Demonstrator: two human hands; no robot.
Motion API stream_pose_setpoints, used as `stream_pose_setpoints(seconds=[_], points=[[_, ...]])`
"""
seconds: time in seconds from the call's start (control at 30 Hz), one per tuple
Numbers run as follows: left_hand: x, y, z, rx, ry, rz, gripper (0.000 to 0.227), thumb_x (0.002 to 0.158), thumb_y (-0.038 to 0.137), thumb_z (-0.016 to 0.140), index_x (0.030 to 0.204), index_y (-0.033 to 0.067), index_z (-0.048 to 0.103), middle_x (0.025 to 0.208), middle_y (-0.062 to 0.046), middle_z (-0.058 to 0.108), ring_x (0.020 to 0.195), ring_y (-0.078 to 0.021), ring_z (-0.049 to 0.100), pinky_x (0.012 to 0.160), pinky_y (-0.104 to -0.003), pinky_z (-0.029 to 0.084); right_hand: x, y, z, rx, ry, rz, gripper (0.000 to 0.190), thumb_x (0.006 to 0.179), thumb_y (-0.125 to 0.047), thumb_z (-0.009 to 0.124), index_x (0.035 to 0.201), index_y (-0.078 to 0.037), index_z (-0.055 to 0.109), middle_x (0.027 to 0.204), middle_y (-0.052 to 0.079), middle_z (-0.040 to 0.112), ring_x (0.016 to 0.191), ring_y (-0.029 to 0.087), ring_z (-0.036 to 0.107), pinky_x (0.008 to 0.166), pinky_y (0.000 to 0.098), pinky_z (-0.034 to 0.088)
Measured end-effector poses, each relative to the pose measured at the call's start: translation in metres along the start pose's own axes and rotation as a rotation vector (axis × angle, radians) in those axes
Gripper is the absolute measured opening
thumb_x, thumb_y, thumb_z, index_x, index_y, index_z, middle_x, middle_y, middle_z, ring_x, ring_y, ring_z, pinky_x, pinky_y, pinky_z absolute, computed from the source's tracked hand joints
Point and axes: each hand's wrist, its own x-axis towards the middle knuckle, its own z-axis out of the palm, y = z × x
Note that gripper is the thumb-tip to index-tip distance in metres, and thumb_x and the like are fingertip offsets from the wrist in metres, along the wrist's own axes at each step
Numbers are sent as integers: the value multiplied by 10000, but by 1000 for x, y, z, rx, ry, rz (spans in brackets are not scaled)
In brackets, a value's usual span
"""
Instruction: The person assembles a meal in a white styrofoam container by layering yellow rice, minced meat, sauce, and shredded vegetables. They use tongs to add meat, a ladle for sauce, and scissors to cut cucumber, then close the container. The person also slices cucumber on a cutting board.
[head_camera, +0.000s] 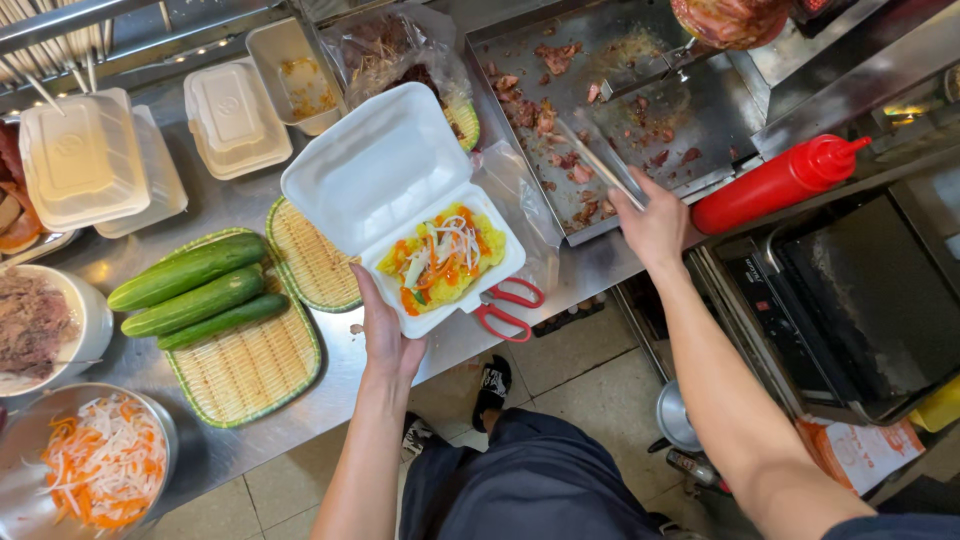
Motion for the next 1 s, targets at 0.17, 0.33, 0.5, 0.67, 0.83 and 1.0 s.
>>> stream_pose_setpoints(seconds=[0.17,0.33,0.5,0.67,0.83,1.0], points=[[0,3,-8,-10,23,-40,735,998,641,330,1537,145,390,1552,-74,485,1414,-263,495,1154,-449,434,-29,-2,15,-75,14,231,457,860,-279,806,1275,-102,732,1036,223,737,948,350,744,852,404,553],[-3,8,-13,-14,2,-37,731,999,632,339,1546,148,376,1549,-76,487,1412,-267,495,1155,-451,435,19,-8,89,22,70,119,463,873,-309,829,1255,-68,728,1067,226,742,989,358,739,888,398,554],[-10,19,-18,-5,22,-52,747,1003,630,332,1551,123,366,1542,-98,491,1405,-277,501,1150,-451,439,22,-20,106,228,79,289,450,879,-354,793,1240,-96,720,1065,166,785,1009,305,771,902,387,557],[-8,21,-17,3,5,-60,750,1006,631,313,1551,119,362,1541,-107,488,1399,-282,504,1146,-454,439,31,-44,125,-57,-9,129,475,904,-363,771,1327,-158,698,1002,191,750,917,380,726,821,463,545],[1,14,-16,0,18,-75,741,1011,628,296,1551,125,363,1542,-102,487,1406,-274,499,1148,-446,439,47,-47,134,-287,4,-102,437,943,-306,737,1359,-177,692,998,155,722,806,416,701,687,544,528],[21,-1,-16,-26,-3,-63,721,1015,617,308,1555,142,363,1552,-96,481,1421,-275,491,1156,-450,442,44,-41,121,-294,-7,-125,358,941,-270,746,1289,-184,753,927,174,746,792,404,708,708,519,535]])
